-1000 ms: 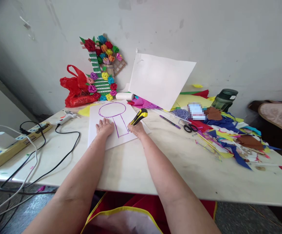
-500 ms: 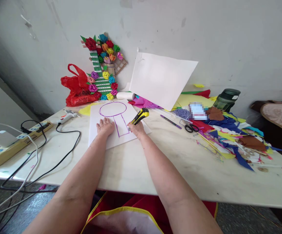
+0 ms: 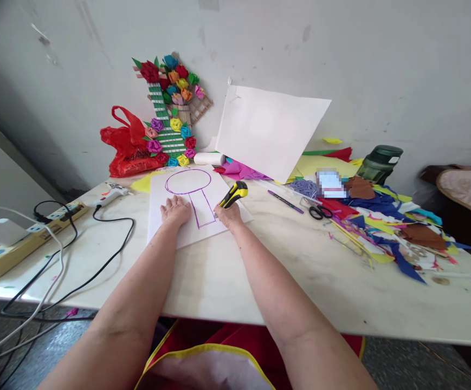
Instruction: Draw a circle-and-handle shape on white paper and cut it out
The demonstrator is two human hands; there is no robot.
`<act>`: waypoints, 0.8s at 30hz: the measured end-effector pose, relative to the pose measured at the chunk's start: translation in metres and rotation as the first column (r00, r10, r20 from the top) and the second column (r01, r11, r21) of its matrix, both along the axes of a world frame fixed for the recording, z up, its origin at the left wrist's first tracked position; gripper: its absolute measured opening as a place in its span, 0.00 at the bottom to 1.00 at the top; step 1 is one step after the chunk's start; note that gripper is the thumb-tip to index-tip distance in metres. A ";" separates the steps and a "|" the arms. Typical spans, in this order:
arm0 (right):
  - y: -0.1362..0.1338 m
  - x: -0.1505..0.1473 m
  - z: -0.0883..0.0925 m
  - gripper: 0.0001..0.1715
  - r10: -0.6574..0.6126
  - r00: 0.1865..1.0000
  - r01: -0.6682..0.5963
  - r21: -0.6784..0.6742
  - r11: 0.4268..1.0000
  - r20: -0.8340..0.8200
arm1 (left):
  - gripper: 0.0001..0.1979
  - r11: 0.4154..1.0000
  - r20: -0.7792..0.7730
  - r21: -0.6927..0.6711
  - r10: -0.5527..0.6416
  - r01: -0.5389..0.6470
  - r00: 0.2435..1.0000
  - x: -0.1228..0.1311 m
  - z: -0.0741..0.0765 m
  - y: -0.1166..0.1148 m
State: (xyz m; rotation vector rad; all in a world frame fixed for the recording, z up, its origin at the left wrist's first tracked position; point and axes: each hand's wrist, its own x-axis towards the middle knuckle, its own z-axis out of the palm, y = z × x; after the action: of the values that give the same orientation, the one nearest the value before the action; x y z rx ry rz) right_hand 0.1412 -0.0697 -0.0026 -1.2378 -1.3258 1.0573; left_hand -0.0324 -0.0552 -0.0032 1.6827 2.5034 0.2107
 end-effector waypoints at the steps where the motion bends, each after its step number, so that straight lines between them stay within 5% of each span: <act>1: -0.001 0.000 0.001 0.03 -0.001 1.000 0.001 -0.001 1.000 -0.002 | 0.33 1.000 0.000 -0.001 -0.001 0.001 1.000 0.000 0.000 0.000; 24: -0.006 0.003 0.001 0.02 0.014 1.000 -0.014 -0.018 1.000 -0.002 | 0.32 1.000 0.008 0.016 -0.003 0.003 1.000 0.000 0.001 -0.002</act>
State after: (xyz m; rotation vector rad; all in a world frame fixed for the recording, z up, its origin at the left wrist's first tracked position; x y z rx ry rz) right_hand 0.1444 -0.0758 -0.0013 -1.2418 -1.3275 1.0817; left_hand -0.0323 -0.0568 -0.0019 1.6879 2.4997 0.2380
